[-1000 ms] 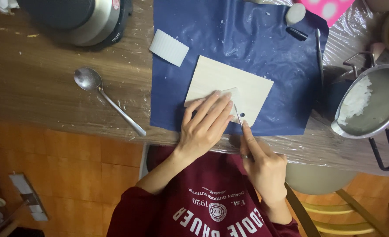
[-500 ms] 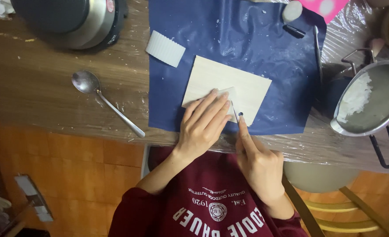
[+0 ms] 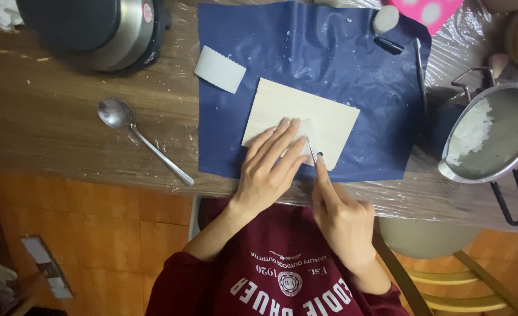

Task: Breaking wax chunks into a melting pot and using a metal tool to work on a small card

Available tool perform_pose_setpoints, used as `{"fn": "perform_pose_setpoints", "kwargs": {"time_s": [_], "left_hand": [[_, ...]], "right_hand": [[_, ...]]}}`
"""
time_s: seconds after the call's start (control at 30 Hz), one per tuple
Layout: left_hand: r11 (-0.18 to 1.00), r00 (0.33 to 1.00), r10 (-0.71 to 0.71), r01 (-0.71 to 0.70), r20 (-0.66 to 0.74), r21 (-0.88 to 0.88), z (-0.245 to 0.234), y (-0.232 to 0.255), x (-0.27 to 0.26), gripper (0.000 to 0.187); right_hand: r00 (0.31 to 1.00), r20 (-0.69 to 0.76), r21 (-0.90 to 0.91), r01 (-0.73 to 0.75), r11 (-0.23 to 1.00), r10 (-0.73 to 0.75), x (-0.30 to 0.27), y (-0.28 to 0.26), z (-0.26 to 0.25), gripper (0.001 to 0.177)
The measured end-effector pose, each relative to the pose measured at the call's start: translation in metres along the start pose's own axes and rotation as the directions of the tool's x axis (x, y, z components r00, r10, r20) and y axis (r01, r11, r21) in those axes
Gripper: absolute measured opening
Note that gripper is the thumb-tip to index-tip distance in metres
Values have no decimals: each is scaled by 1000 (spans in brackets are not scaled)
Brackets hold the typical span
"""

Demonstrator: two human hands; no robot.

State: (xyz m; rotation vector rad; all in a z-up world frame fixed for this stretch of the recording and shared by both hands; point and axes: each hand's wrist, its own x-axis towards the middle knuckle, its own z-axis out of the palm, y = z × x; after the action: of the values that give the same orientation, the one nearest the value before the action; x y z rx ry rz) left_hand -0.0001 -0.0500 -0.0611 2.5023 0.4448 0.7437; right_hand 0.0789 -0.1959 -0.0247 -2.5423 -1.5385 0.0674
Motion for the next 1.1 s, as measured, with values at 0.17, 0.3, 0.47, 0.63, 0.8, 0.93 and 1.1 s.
{"fn": "perform_pose_setpoints", "kwargs": {"time_s": [0.17, 0.3, 0.47, 0.63, 0.8, 0.93, 1.1], "left_hand": [[998, 986, -57, 50, -159, -46, 6, 1, 1, 28], [998, 998, -59, 58, -17, -8, -5, 2, 2, 29], [1000, 999, -30, 30, -17, 6, -3, 2, 2, 25], [999, 999, -50, 50, -16, -14, -1, 2, 0, 27], [999, 997, -54, 54, -50, -8, -4, 1, 2, 26], [999, 998, -38, 38, -46, -19, -4, 1, 2, 25], [999, 1000, -28, 27, -8, -43, -2, 0, -1, 28]], "right_hand": [[995, -86, -72, 48, 996, -54, 11, -2, -6, 41], [997, 66, 26, 27, 999, -29, -12, 2, -8, 45], [999, 38, 53, 26, 998, -28, -6, -2, -8, 43], [999, 35, 37, 27, 999, -29, 9, -1, 2, 43], [998, 56, -55, 40, 998, -37, -4, 1, -5, 45], [995, 101, 21, 13, 1000, -15, -14, 2, -4, 54], [999, 44, -54, -12, 998, 14, 5, -3, 0, 43]]}}
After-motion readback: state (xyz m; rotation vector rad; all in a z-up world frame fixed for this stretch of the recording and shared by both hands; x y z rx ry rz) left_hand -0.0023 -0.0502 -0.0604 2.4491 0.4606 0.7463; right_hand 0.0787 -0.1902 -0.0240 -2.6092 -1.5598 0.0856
